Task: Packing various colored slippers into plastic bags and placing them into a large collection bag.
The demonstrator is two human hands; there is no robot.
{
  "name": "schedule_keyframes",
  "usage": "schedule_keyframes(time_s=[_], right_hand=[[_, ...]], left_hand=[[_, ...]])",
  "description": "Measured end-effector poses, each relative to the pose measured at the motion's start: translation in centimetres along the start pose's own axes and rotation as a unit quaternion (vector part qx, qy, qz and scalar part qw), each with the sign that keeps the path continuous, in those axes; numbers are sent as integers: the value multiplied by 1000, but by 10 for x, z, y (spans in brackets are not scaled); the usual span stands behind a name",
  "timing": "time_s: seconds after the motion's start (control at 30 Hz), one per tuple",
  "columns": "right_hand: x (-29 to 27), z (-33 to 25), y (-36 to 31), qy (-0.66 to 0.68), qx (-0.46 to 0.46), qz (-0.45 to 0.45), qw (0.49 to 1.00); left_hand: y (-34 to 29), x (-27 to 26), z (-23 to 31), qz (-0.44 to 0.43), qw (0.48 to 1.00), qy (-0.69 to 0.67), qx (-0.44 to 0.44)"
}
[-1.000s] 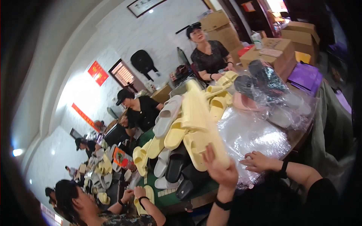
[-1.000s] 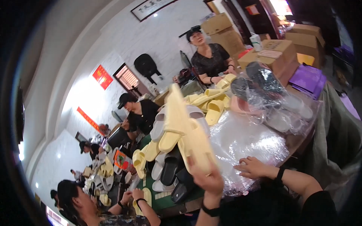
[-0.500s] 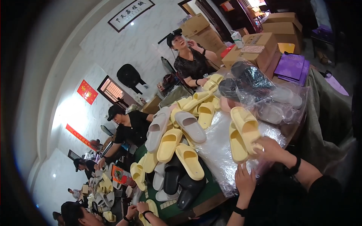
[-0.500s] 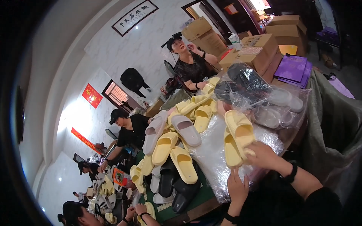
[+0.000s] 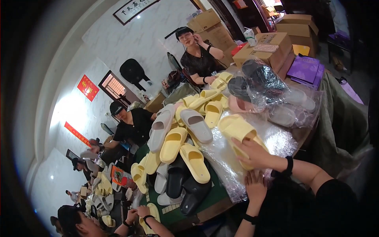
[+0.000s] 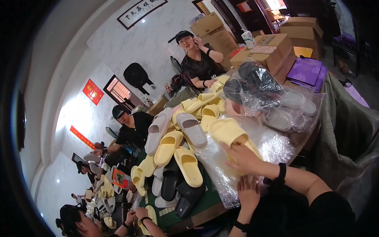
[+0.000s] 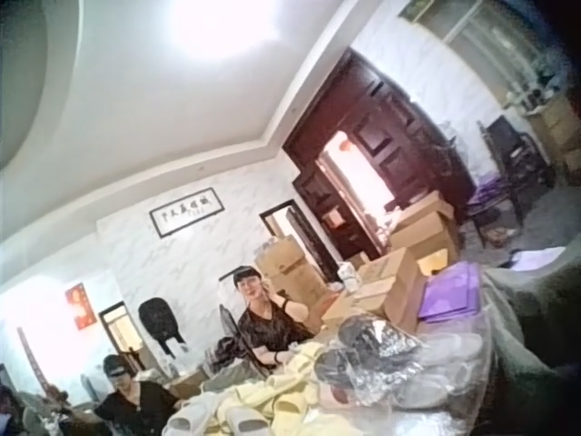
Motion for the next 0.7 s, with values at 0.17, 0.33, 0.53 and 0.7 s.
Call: schedule_keyframes(time_s=[0.17, 0.33, 0.53, 0.7], right_hand=[[-31, -49, -7, 59, -123, 93, 986], [-20, -23, 16, -60, -66, 107, 990], [-18, -11, 35, -80, -62, 141, 985], [-36, -45, 23, -57, -127, 167, 976]], left_hand=[[-10, 8, -7, -15, 1000, 13, -24], [0, 1, -6, 3, 1000, 7, -2], [0, -1, -3, 36, 999, 12, 10], [-1, -5, 2, 32, 999, 3, -10]])
Point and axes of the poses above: each hand's wrist, its own y-axis towards the middle knuckle, its own x-axis out of the palm, z = x × y, the point moved 4 cm from there along y, towards the middle knuckle, and after that the axes turned 14 degrees about x, right-handed, at the moved point
